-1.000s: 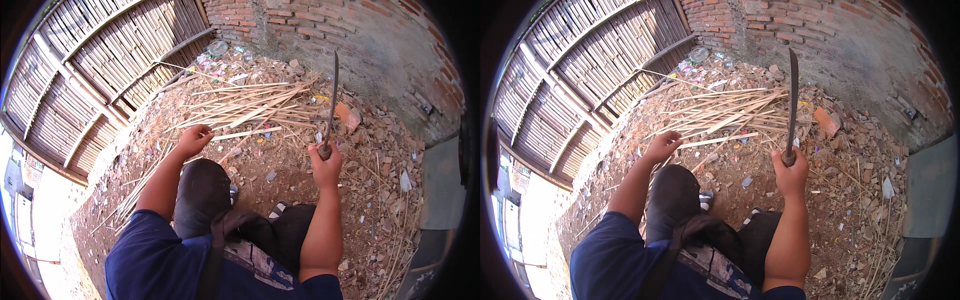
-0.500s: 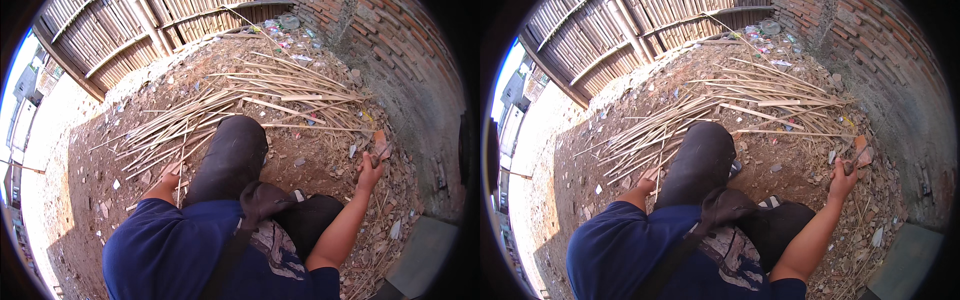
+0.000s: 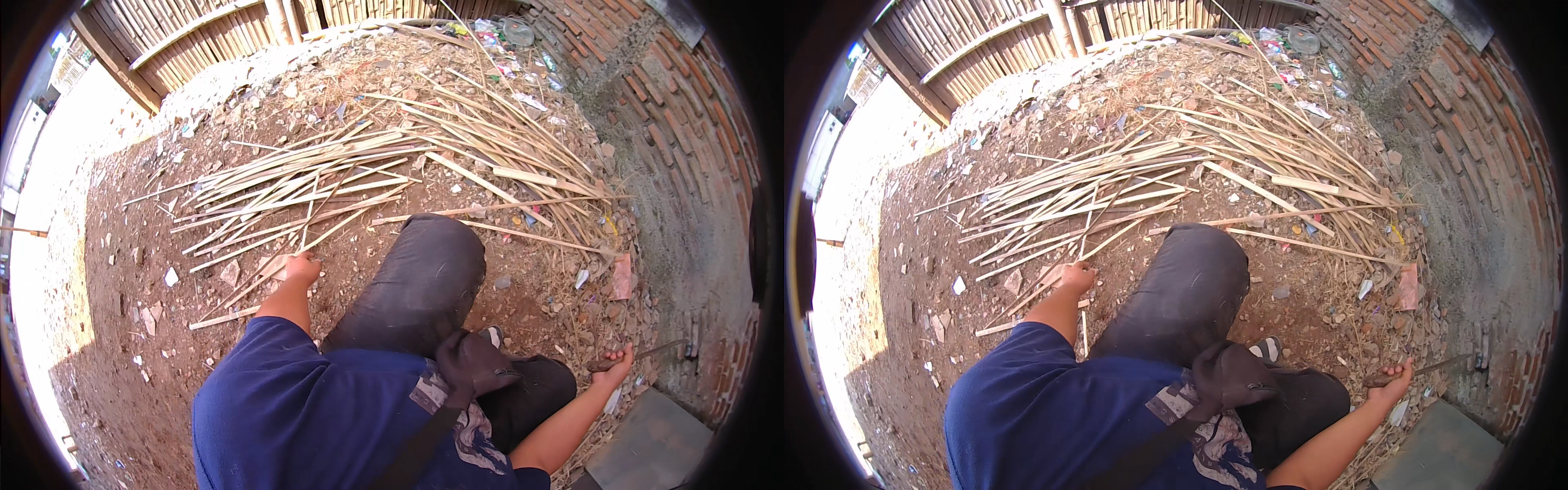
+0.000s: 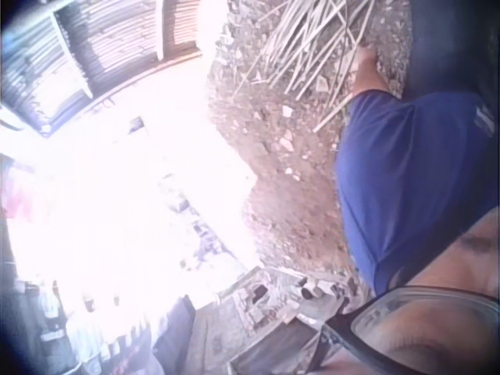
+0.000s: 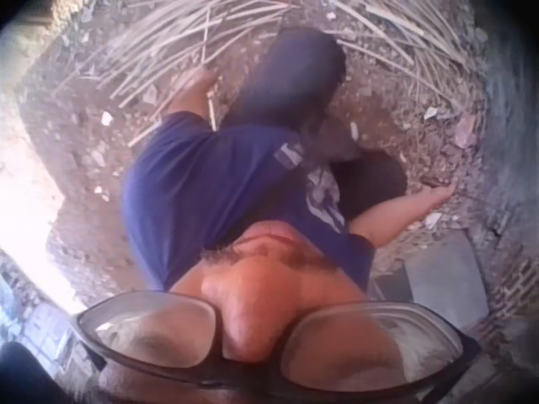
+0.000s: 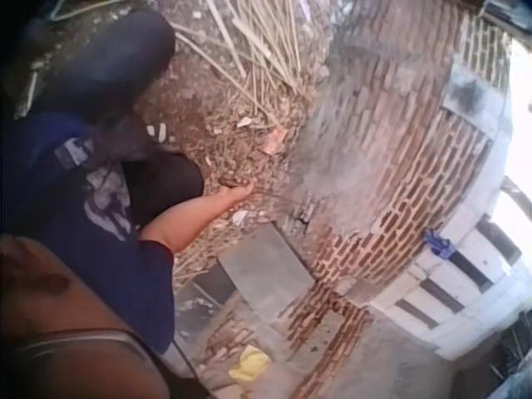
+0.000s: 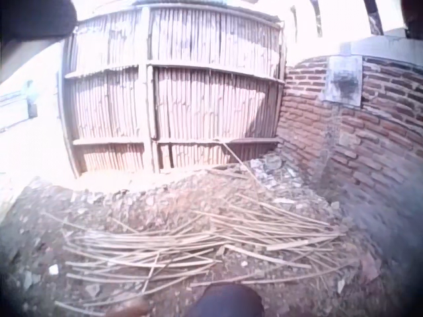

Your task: The person processes bamboo pieces by hand and using a tool. The person picks up thin bamboo strips, scrapes them with a blade, and places them onto a large pile of similar material on the ground.

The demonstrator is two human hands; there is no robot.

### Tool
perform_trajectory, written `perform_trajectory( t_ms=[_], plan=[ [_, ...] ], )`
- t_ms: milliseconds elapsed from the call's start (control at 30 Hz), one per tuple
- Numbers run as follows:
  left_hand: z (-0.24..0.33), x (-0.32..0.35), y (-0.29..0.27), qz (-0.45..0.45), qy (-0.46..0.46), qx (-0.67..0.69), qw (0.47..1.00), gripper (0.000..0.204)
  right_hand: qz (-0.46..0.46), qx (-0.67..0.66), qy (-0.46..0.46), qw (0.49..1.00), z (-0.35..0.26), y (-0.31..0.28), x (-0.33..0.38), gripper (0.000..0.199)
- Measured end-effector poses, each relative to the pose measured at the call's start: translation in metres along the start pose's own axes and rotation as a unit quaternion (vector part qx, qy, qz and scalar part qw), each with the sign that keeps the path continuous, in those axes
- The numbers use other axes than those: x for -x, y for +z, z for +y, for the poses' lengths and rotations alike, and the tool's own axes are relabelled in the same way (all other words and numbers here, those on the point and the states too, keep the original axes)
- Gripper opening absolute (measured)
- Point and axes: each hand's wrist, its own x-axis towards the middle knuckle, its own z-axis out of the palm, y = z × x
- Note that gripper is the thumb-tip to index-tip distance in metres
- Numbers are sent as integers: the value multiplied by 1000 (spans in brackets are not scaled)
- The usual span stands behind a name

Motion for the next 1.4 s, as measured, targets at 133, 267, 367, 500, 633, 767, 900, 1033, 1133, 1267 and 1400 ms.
perform_trajectory(
  t_ms=[133, 267, 367, 500, 633, 767, 900, 1033, 1133, 1267, 1400],
  plan=[
    [-14, -33, 6, -32, -62, -73, 995, 62, 17, -87, 80, 993, 18, 2, -13, 33],
    [-24, -52, 24, -121, -75, -91, 986, 71, 100, -56, 69, 991, 36, 2, -32, 36],
    [-26, -67, 38, -143, -78, -75, 984, 73, 98, -27, 77, 992, 42, -1, -47, 38],
    [-26, -79, 56, -36, -64, -111, 991, 69, 150, -9, 64, 987, 51, 19, -54, 35],
    [3, -69, 23, -72, -131, -46, 988, 66, 172, 27, 55, 983, 59, 29, -43, 31],
    [6, -61, 16, -70, -120, -40, 989, 65, 141, 44, 59, 987, 59, 22, -50, 31],
    [18, -39, 18, -42, -105, -55, 992, 67, 154, 47, 58, 985, 62, 17, -57, 32],
    [-11, -59, 30, -56, -138, -58, 987, 68, 167, 54, 71, 982, 56, 26, -53, 34],
    [-4, -60, 14, -87, -103, -105, 985, 65, 158, 59, 51, 984, 56, 9, -60, 36],
    [-7, -73, 12, -110, -56, -103, 987, 64, 139, 69, 46, 987, 60, 12, -58, 36],
    [-4, -73, 6, -66, -48, -81, 993, 63, 160, 59, 49, 984, 60, 22, -53, 35]
  ],
)
